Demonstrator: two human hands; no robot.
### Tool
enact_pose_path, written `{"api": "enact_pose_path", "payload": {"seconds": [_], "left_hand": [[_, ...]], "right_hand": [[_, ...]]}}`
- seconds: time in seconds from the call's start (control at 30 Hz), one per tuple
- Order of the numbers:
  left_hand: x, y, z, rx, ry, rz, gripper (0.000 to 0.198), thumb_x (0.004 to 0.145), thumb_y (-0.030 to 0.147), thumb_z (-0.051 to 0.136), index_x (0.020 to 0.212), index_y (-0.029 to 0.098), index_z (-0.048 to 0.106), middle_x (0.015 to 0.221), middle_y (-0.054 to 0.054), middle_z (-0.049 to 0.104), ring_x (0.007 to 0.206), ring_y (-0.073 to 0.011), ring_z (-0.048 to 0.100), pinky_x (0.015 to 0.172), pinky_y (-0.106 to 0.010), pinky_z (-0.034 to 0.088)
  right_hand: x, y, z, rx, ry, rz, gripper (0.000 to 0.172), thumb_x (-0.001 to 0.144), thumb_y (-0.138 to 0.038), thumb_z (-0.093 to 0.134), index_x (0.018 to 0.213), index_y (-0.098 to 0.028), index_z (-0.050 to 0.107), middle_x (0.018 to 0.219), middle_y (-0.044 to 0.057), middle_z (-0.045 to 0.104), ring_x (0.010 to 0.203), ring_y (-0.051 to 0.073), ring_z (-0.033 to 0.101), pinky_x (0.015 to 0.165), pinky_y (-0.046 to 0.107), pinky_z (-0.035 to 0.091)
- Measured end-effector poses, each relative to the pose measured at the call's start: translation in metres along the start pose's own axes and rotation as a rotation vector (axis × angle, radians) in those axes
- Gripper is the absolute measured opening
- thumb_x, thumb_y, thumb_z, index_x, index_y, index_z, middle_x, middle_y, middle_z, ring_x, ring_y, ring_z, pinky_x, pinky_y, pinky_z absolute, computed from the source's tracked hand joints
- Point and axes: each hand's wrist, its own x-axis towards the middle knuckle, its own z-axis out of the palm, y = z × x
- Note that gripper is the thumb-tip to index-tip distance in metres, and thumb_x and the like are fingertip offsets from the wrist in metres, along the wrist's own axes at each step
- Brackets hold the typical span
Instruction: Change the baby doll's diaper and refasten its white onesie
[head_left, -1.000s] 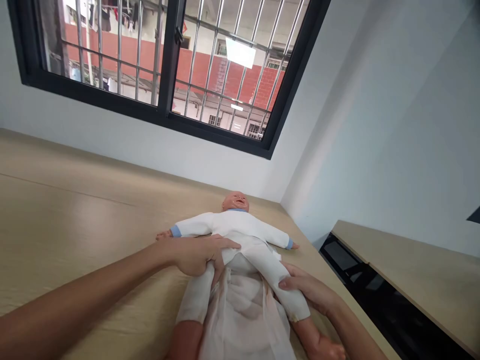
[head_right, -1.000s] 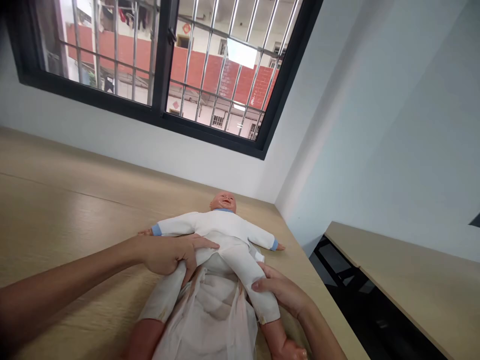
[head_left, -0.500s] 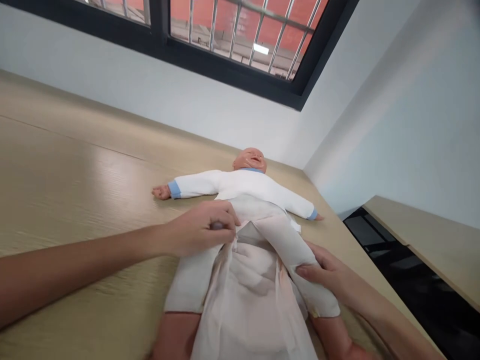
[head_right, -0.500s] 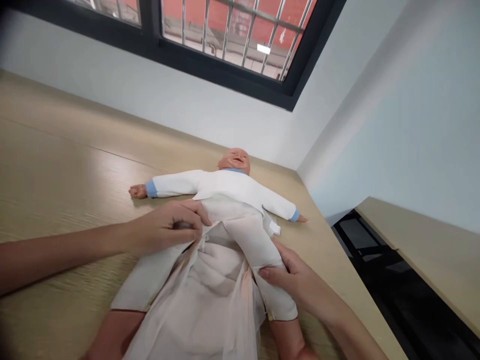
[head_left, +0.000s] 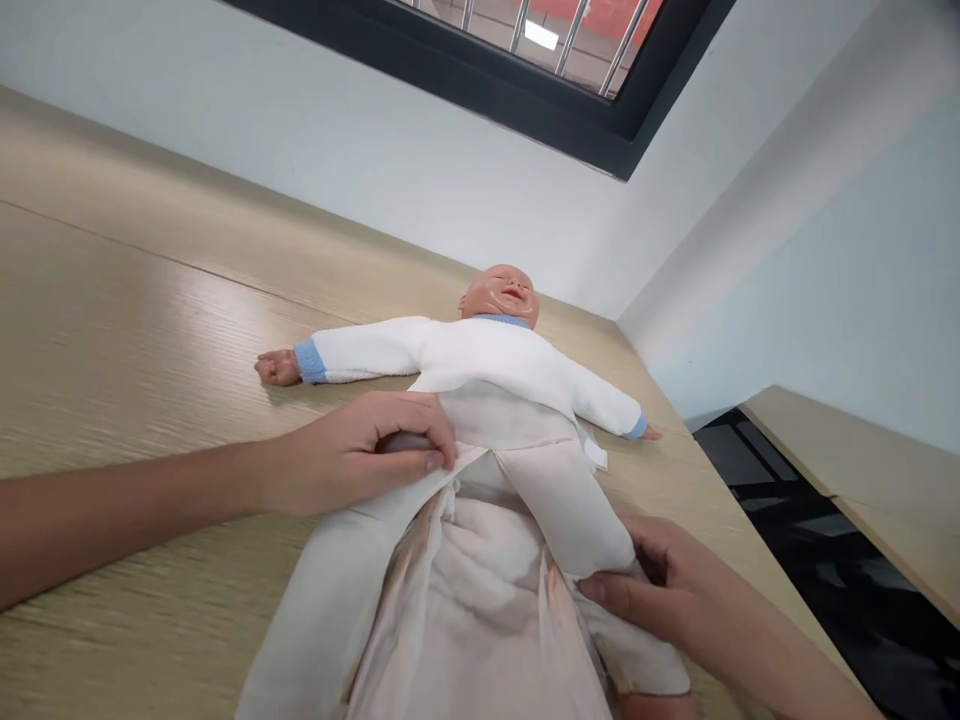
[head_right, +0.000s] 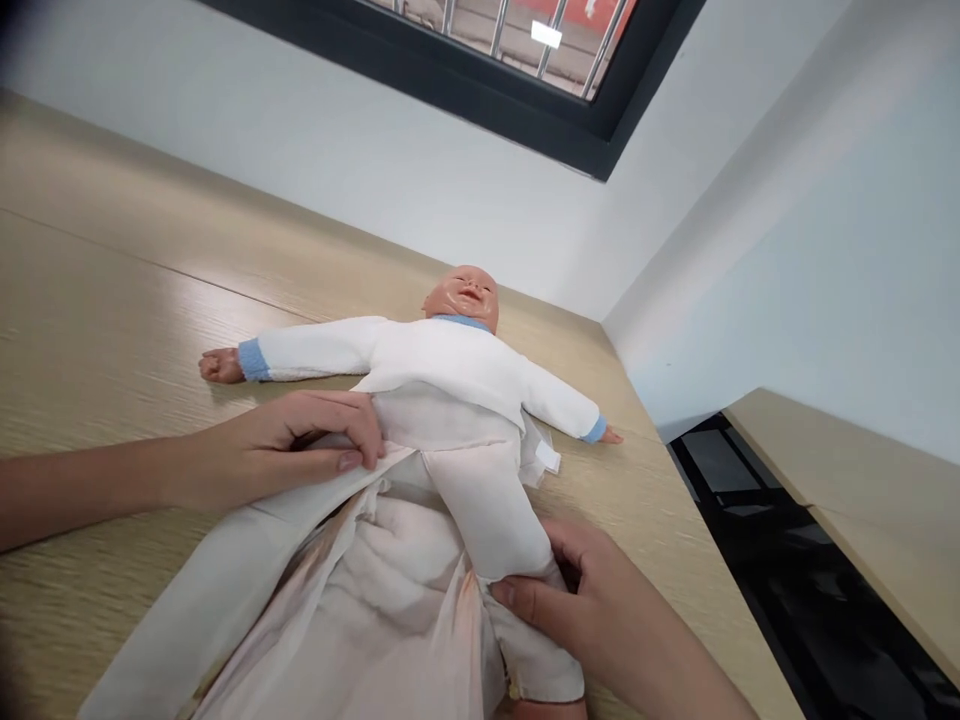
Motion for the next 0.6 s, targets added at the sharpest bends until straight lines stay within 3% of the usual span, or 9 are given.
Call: {"api": "enact_pose_path", "payload": {"seconds": [0.1,0.37,0.47,0.6], "left_hand": [[0.0,-0.001,0.0,-0.004,-0.004,0.007,0.02,0.094,0.026,0.048,0.097,0.019,0.067,0.098,-0.003,0.063,0.089,-0.0147,0.055,0.083,-0.025,0.042],[-0.001,-0.001,0.002,-0.005,0.017,-0.019,0.02,0.094,0.026,0.048,0.097,0.019,0.065,0.1,-0.002,0.063,0.091,-0.0156,0.055,0.083,-0.023,0.042],[-0.001,-0.005,0.002,0.009,0.019,-0.006,0.02,0.095,0.029,0.048,0.098,0.019,0.065,0.1,-0.002,0.063,0.091,-0.0163,0.054,0.083,-0.023,0.042],[-0.001,-0.008,0.001,0.025,0.015,-0.003,0.021,0.095,0.031,0.047,0.099,0.02,0.065,0.101,-0.003,0.063,0.092,-0.0169,0.054,0.084,-0.023,0.042]], "right_hand": [[-0.003,0.001,-0.001,0.043,-0.018,0.022,0.037,0.08,-0.052,0.07,0.091,-0.017,0.065,0.089,0.005,0.057,0.081,0.018,0.05,0.064,0.023,0.042],[-0.008,-0.005,-0.007,0.07,-0.032,-0.055,0.043,0.09,-0.057,0.055,0.101,-0.016,0.067,0.096,0.007,0.061,0.086,0.019,0.054,0.07,0.025,0.045],[-0.01,-0.007,-0.009,0.109,0.031,-0.031,0.044,0.09,-0.057,0.056,0.099,-0.015,0.067,0.095,0.007,0.062,0.088,0.019,0.055,0.072,0.025,0.045],[-0.013,-0.007,-0.01,0.136,0.147,-0.021,0.041,0.088,-0.054,0.062,0.079,-0.014,0.061,0.078,0.002,0.056,0.072,0.012,0.049,0.064,0.02,0.039]]}}
